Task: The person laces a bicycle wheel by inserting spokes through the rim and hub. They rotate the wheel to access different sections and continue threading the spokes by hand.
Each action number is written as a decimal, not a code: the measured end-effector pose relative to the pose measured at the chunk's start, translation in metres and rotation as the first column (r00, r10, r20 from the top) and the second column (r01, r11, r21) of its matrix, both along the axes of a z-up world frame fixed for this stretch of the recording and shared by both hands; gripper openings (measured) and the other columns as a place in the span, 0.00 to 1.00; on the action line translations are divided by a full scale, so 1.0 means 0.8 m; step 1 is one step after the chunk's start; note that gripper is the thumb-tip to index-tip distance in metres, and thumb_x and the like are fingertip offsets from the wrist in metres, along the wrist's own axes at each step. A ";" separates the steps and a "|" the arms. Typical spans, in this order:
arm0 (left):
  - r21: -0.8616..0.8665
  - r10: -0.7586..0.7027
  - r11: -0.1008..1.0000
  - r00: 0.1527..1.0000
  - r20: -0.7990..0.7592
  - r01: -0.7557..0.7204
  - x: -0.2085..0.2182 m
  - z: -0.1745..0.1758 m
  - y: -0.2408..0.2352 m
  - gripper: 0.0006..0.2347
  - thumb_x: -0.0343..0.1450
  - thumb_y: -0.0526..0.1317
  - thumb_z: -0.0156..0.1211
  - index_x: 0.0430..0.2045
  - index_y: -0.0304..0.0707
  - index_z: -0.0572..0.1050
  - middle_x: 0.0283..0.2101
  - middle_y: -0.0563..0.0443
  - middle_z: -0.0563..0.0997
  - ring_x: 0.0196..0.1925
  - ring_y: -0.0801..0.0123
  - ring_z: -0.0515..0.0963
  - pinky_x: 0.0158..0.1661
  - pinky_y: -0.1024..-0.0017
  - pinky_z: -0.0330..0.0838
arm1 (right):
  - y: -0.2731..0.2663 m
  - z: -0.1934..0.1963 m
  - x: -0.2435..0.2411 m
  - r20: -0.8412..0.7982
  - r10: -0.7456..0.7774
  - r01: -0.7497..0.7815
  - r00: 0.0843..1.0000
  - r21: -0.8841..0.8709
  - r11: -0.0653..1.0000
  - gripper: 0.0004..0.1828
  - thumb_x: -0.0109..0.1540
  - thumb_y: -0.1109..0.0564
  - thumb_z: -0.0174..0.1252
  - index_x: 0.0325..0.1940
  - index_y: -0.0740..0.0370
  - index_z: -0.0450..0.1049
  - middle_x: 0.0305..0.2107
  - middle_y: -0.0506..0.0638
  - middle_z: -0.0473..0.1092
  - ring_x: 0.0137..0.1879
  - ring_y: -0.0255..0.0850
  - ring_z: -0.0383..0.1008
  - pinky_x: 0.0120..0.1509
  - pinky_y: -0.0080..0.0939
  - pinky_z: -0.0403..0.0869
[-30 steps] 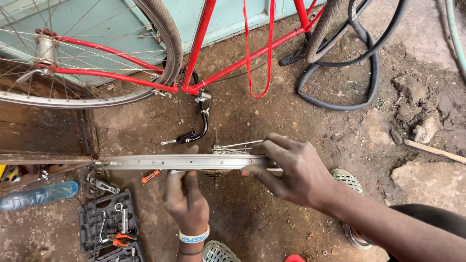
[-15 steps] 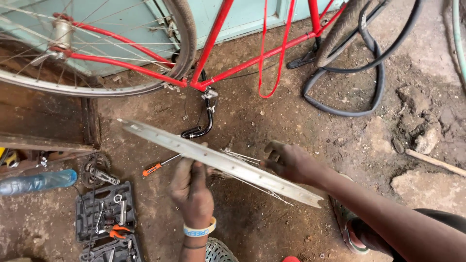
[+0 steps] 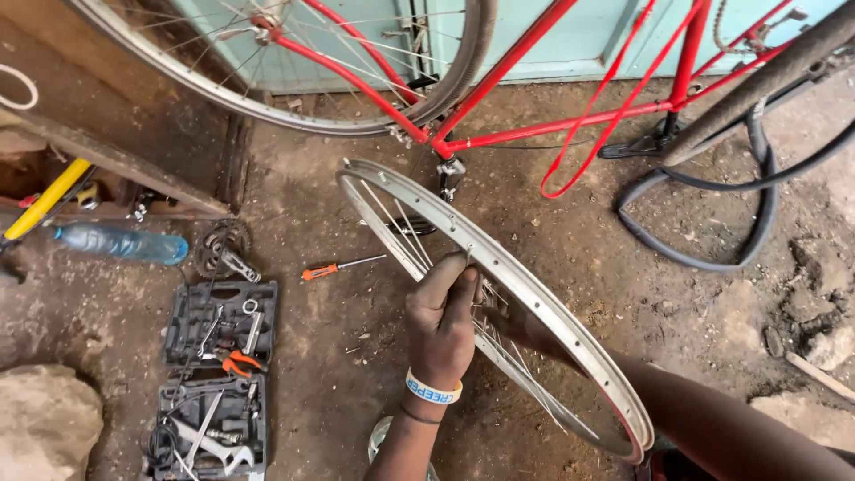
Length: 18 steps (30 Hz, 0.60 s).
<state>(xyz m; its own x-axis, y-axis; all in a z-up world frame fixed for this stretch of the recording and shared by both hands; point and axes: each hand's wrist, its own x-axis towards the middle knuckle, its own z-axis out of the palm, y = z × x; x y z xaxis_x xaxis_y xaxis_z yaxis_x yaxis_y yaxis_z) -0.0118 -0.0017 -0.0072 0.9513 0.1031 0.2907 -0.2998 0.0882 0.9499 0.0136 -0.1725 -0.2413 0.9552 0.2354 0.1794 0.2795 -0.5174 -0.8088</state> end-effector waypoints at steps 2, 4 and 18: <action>-0.010 -0.010 1.000 1.000 -0.001 0.010 0.004 -0.016 0.003 0.09 0.76 0.31 0.52 0.35 0.28 0.82 0.19 0.48 0.75 0.25 0.72 0.69 0.32 0.70 0.70 | -0.003 -0.067 -0.014 -0.027 0.023 -0.025 0.999 -0.052 0.998 0.15 0.60 0.45 0.63 0.33 0.57 0.71 0.18 0.53 0.70 0.22 0.48 0.75 0.20 0.39 0.71; -0.022 -0.030 0.999 1.000 0.004 0.030 0.007 -0.019 0.006 0.09 0.76 0.31 0.51 0.36 0.29 0.81 0.19 0.47 0.75 0.25 0.72 0.68 0.32 0.70 0.69 | -0.009 -0.104 -0.020 -0.049 0.035 -0.040 0.998 -0.107 0.993 0.13 0.60 0.47 0.62 0.35 0.57 0.70 0.18 0.52 0.70 0.21 0.46 0.74 0.18 0.38 0.69; -0.137 -0.253 0.959 0.967 -0.018 0.248 0.000 0.007 0.014 0.10 0.77 0.29 0.48 0.35 0.28 0.81 0.25 0.42 0.81 0.27 0.67 0.77 0.32 0.71 0.72 | 0.017 0.342 0.006 -0.909 0.251 0.309 0.332 0.356 0.882 0.42 0.61 0.43 0.52 0.70 0.74 0.54 0.37 0.73 0.76 0.32 0.58 0.79 0.37 0.64 0.81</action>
